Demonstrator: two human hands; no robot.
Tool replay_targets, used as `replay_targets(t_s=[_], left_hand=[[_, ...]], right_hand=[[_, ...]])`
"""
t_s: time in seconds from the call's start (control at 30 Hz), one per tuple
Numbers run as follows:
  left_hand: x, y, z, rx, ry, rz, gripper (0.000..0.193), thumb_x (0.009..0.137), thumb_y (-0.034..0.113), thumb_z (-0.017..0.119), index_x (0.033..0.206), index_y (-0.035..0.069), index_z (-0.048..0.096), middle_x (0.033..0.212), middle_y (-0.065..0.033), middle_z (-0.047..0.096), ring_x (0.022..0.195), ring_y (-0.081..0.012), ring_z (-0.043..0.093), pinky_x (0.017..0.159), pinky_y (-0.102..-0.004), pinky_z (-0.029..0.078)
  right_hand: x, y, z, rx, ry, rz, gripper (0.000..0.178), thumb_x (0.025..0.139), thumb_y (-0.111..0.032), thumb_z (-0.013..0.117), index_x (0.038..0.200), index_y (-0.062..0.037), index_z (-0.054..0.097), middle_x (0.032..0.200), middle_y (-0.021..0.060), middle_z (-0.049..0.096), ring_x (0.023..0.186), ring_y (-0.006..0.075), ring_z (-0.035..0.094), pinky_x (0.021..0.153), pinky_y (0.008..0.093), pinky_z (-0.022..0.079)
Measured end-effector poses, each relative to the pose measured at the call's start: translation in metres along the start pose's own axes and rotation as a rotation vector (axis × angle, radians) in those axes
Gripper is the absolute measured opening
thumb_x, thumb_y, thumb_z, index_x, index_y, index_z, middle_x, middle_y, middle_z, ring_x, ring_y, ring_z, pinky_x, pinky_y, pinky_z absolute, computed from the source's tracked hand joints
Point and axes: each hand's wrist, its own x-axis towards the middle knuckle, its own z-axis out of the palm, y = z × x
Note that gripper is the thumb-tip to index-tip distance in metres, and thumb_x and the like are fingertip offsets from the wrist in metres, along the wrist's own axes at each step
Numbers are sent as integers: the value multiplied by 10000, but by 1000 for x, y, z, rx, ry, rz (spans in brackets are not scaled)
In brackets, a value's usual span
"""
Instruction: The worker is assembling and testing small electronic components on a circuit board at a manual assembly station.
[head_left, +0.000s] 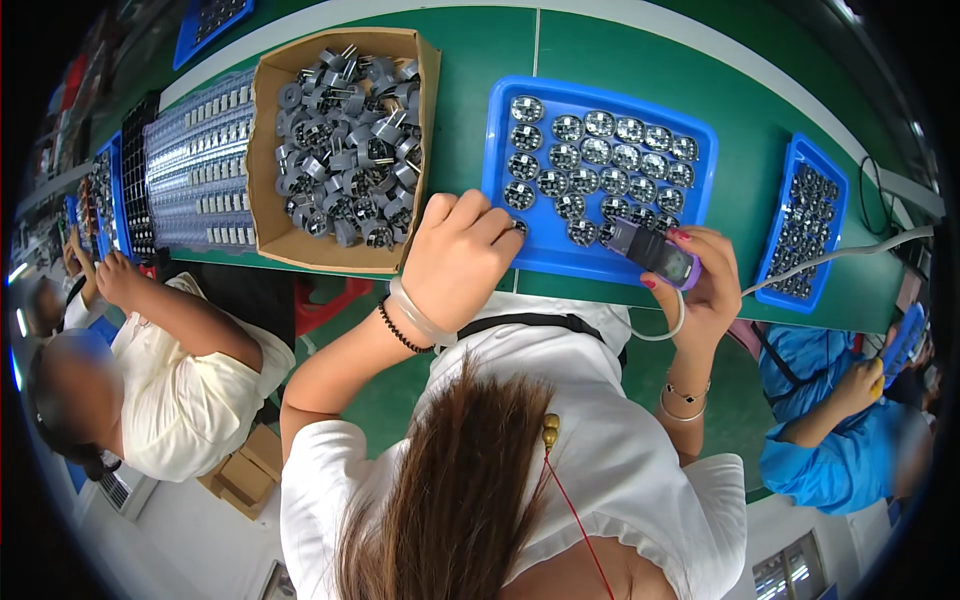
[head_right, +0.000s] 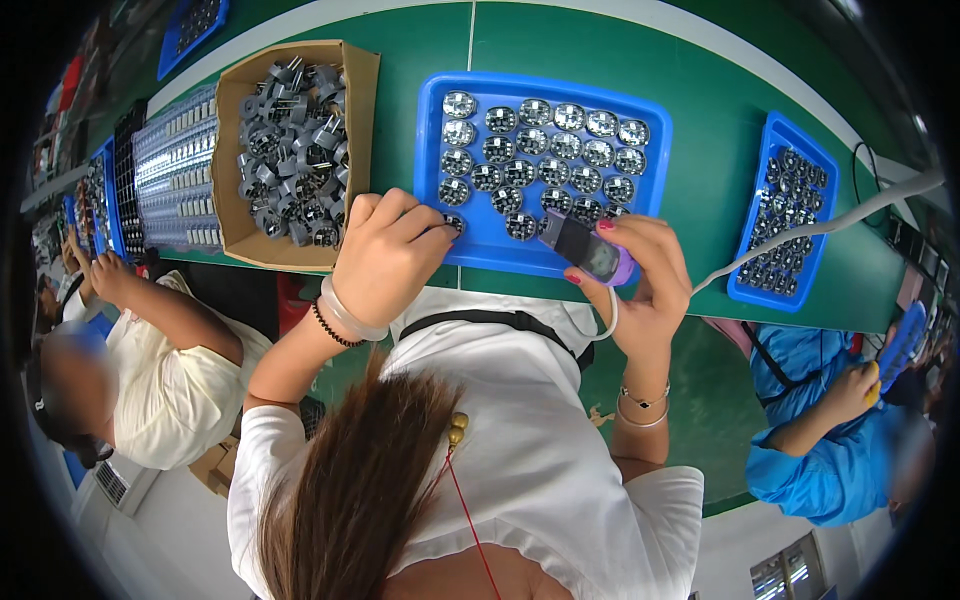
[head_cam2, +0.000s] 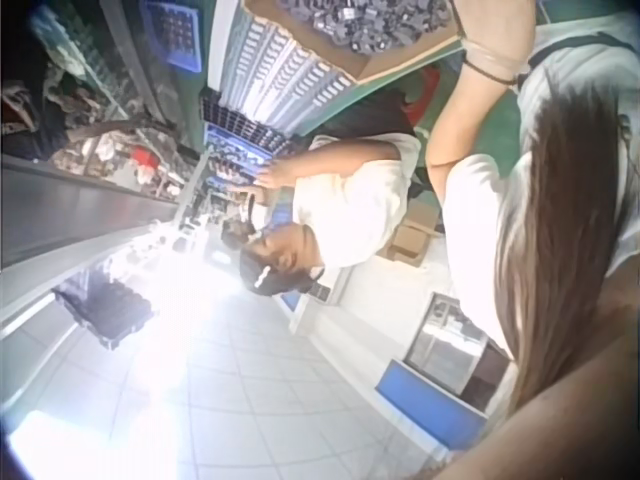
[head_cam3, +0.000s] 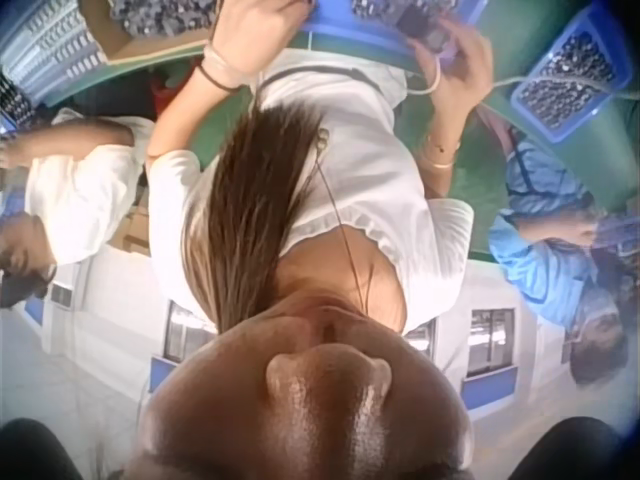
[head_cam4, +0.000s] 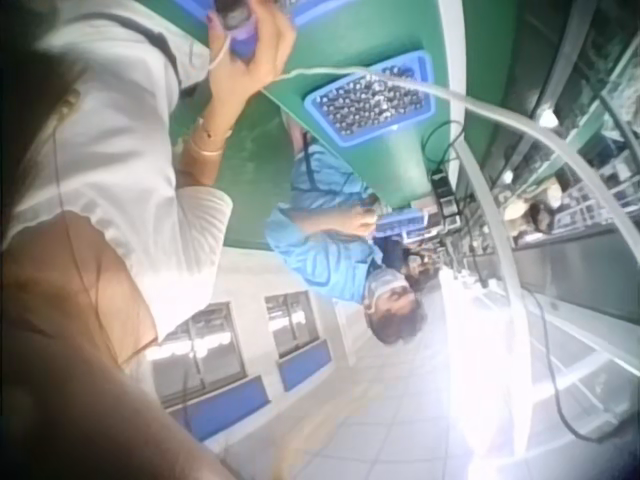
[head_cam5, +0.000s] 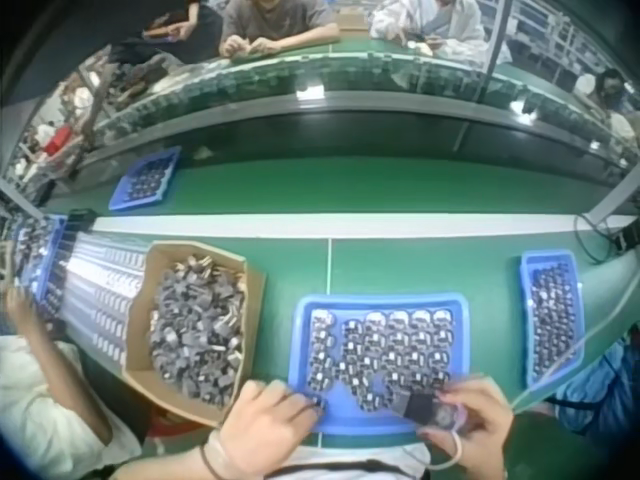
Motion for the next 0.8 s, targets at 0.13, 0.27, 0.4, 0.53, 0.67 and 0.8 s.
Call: replay_targets(t_s=[0.13, 0.27, 0.4, 0.53, 0.67, 0.8], left_hand=[[11, 10, -8, -73, -38, -36, 223, 658, 178, 752, 860, 119, 678, 848, 29, 568, 850, -167, 523, 759, -328, 357], [22, 21, 13, -127, 29, 31, 214, 661, 178, 743, 855, 127, 669, 859, 23, 561, 837, -168, 518, 750, -323, 353], [27, 19, 23, -72, 24, 103, 192, 666, 154, 728, 847, 136, 667, 841, 26, 558, 833, -154, 518, 742, -314, 349], [26, 22, 13, -185, 124, 81, 142, 679, 139, 652, 821, 126, 653, 812, 25, 544, 811, -154, 512, 738, -307, 353], [24, 25, 6, -220, 152, 80, 163, 677, 139, 603, 831, 111, 653, 809, 25, 545, 807, -158, 514, 739, -308, 363], [26, 26, 1, -256, 151, 44, 162, 674, 135, 610, 827, 104, 649, 834, 24, 561, 819, -157, 521, 741, -305, 366]], right_hand=[[0, -4, 0, -5, 20, 25, 486, 649, -115, 850, 1058, 15, 623, 1014, 131, 604, 955, 247, 578, 817, 325, 472], [1, -6, -1, -28, -32, -20, 472, 633, -106, 853, 1031, 17, 634, 994, 131, 609, 934, 251, 583, 790, 331, 479], [2, -9, 1, -71, -74, -47, 461, 605, -98, 860, 997, 13, 644, 969, 123, 618, 898, 256, 591, 760, 341, 484], [6, -14, 7, -110, -82, -64, 445, 590, -95, 863, 971, 0, 654, 951, 115, 621, 876, 264, 596, 750, 343, 486], [10, -17, 13, -95, -112, -99, 428, 591, -106, 862, 957, -12, 662, 930, 108, 622, 862, 265, 597, 737, 344, 491], [10, -17, 15, -87, -120, -98, 420, 594, -120, 864, 948, -13, 666, 928, 105, 622, 861, 262, 597, 729, 346, 494]])
